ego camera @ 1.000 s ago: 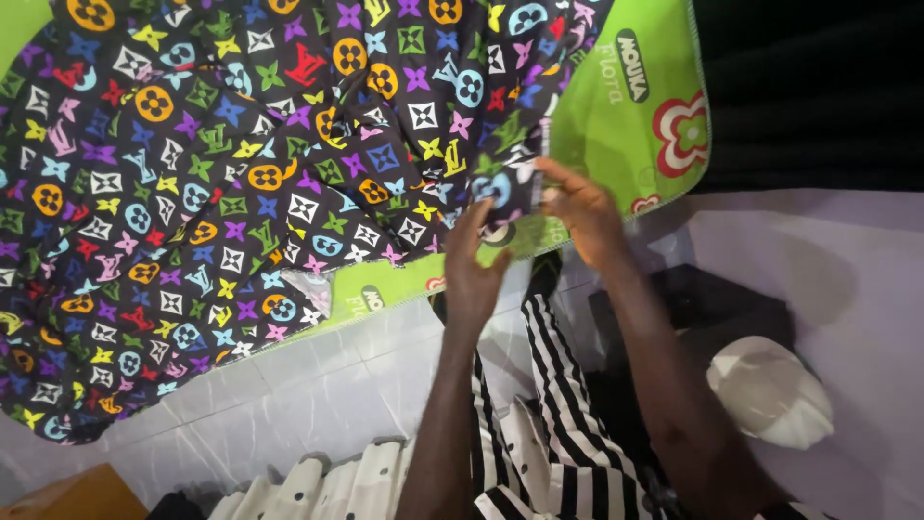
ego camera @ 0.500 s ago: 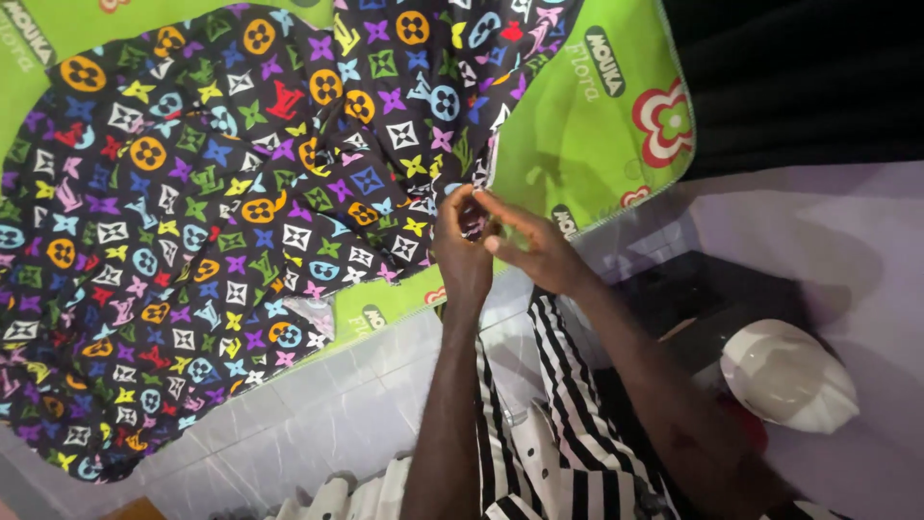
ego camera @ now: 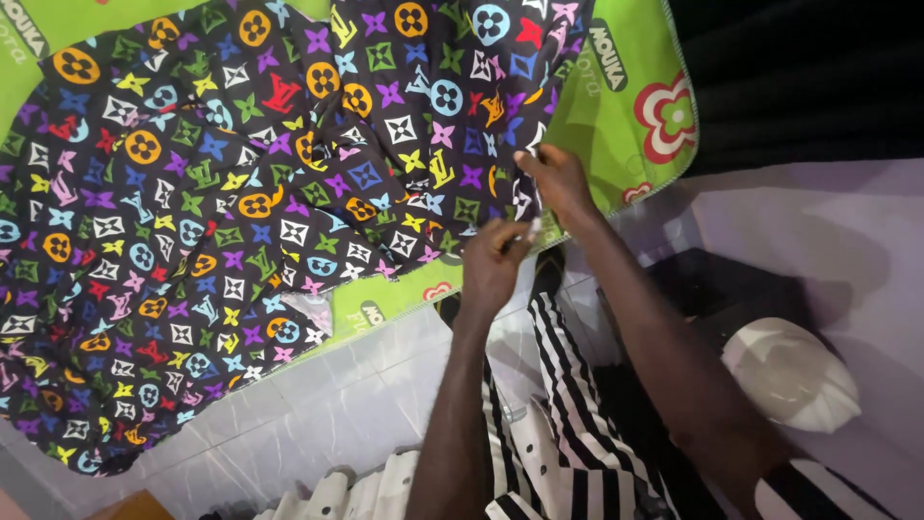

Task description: The recorder puts a patterned bedsheet onto a mattress.

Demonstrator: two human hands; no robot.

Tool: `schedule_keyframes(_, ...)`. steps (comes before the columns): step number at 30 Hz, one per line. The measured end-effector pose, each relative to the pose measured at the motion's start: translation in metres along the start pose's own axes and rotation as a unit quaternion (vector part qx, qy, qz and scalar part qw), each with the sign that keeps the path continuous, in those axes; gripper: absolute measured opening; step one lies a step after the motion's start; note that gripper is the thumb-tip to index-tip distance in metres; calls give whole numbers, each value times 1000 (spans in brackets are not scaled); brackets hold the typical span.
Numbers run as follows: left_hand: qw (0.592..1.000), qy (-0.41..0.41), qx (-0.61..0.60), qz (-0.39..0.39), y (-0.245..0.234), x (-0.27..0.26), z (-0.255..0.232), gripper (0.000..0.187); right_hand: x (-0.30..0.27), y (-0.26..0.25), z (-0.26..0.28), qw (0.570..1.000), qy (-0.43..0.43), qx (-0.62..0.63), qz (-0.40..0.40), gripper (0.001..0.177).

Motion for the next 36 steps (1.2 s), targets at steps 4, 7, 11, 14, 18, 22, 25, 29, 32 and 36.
schedule_keyframes(4, 998, 51, 26, 15, 4, -10, -4, 13, 19, -4, -20, 995, -36, -85, -31, 29)
schedule_keyframes(7, 999, -18, -35, 35, 1, -14, 0, 14, 4, -11, 13, 996, -25, -45, -76, 22)
schedule_keyframes(11, 999, 38, 28, -2, -9, -16, 13, 13, -7, -29, 36, 988, -47, 131, -70, 26)
schedule_keyframes(14, 997, 65, 46, -20, -16, -10, 29, 17, -22, -32, 66, 983, -101, 135, -69, 29)
schedule_keyframes(18, 997, 1, 36, 62, -25, -5, 15, 25, -46, -13, 90, 976, -189, -106, -28, 31)
schedule_keyframes(22, 999, 30, 8, -14, -32, -3, -21, 61, -75, 26, 77, 921, -18, -376, 102, 38)
schedule_keyframes(25, 998, 29, -25, -42, -27, -3, 1, 69, -92, 50, 41, 823, -149, -512, 195, 30)
schedule_keyframes(29, 998, 7, 52, -44, -13, 7, 40, 40, -114, 65, 14, 762, -45, -583, 279, 30)
schedule_keyframes(32, 990, -105, 94, -17, -9, 15, 68, 31, -116, 55, -1, 765, -42, -571, 295, 35)
schedule_keyframes(36, 990, -98, 94, -23, -1, 20, 107, 36, -119, 39, 8, 806, -85, -516, 277, 44)
Point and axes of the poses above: each hand's wrist, its own x-axis towards the middle knuckle, its own y-axis out of the palm, z = x × y, the point moved 3 cm from there along x, towards the middle knuckle, and after that the axes turned 4 degrees about z, right-handed, at the moved point
